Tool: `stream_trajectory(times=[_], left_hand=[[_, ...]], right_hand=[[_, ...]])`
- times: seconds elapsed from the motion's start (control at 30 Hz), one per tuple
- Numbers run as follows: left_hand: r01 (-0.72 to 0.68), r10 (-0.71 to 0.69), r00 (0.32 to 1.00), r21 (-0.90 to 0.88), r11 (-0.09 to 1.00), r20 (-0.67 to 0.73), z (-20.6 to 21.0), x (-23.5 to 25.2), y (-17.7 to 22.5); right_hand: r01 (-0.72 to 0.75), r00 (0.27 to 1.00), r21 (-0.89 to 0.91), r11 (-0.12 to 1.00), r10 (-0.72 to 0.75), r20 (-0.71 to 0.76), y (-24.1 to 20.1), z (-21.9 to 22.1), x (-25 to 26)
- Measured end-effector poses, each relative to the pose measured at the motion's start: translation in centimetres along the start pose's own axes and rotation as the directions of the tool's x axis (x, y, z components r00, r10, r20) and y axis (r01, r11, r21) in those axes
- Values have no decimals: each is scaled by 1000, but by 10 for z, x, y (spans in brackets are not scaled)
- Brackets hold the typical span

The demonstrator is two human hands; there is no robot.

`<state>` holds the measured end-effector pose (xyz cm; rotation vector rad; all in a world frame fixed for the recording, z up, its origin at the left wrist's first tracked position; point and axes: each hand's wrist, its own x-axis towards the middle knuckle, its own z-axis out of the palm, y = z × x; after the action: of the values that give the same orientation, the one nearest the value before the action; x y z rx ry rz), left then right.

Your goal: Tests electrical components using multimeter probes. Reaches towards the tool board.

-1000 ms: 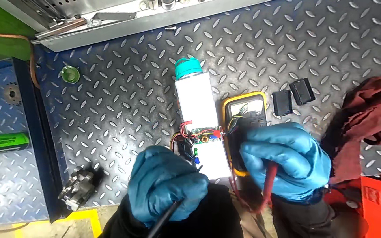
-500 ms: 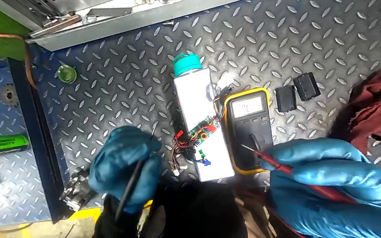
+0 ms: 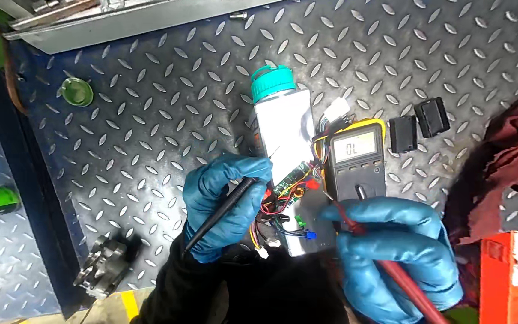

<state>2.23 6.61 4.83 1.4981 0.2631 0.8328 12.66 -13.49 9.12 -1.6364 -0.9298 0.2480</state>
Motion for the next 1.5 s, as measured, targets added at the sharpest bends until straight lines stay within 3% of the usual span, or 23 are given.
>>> stream_trajectory(times=[0.23, 0.43, 0.57, 0.7, 0.8, 0.9, 1.03, 1.13, 1.2, 1.33, 1.5], left_hand=[[200, -197, 980, -113, 973, 30, 14, -27, 24], [160, -151, 986, -147, 976, 71, 33, -26, 24], [83, -75, 989, -57, 995, 131, 33, -24, 26], [1, -14, 997, 169, 986, 74, 23, -33, 25], [-10, 5, 1000, 295, 955, 18, 16, -40, 20], [-14, 15, 1000, 303, 953, -2, 16, -41, 16], [-19, 8, 999, 267, 964, 42, 21, -40, 14], [-54, 37, 997, 270, 961, 66, 24, -41, 13], [-63, 45, 997, 295, 954, 68, 24, -41, 12], [-32, 17, 999, 323, 946, 49, 25, -42, 12], [-53, 44, 998, 340, 939, 32, 25, -43, 5]], right_hand=[[-121, 991, 166, 979, 129, -37, 0, 12, 24], [-88, 990, 330, 940, 45, 135, 24, 6, 72], [-36, 992, 396, 917, -16, 127, 36, -6, 99], [29, 993, 321, 947, 11, -121, 30, -26, 89], [36, 960, 220, 975, 28, -278, 18, -35, 54], [254, 949, 201, 946, -205, -239, 24, -49, -10], [129, 992, 125, 984, -130, 1, -27, -20, -2], [151, 967, 64, 987, -160, 198, -20, -7, -7], [183, 969, -1, 983, -180, 171, -8, 2, -11], [150, 988, -151, 977, -155, -20, -1, 16, -15], [139, 985, -225, 964, -157, -65, 1, 23, -12]])
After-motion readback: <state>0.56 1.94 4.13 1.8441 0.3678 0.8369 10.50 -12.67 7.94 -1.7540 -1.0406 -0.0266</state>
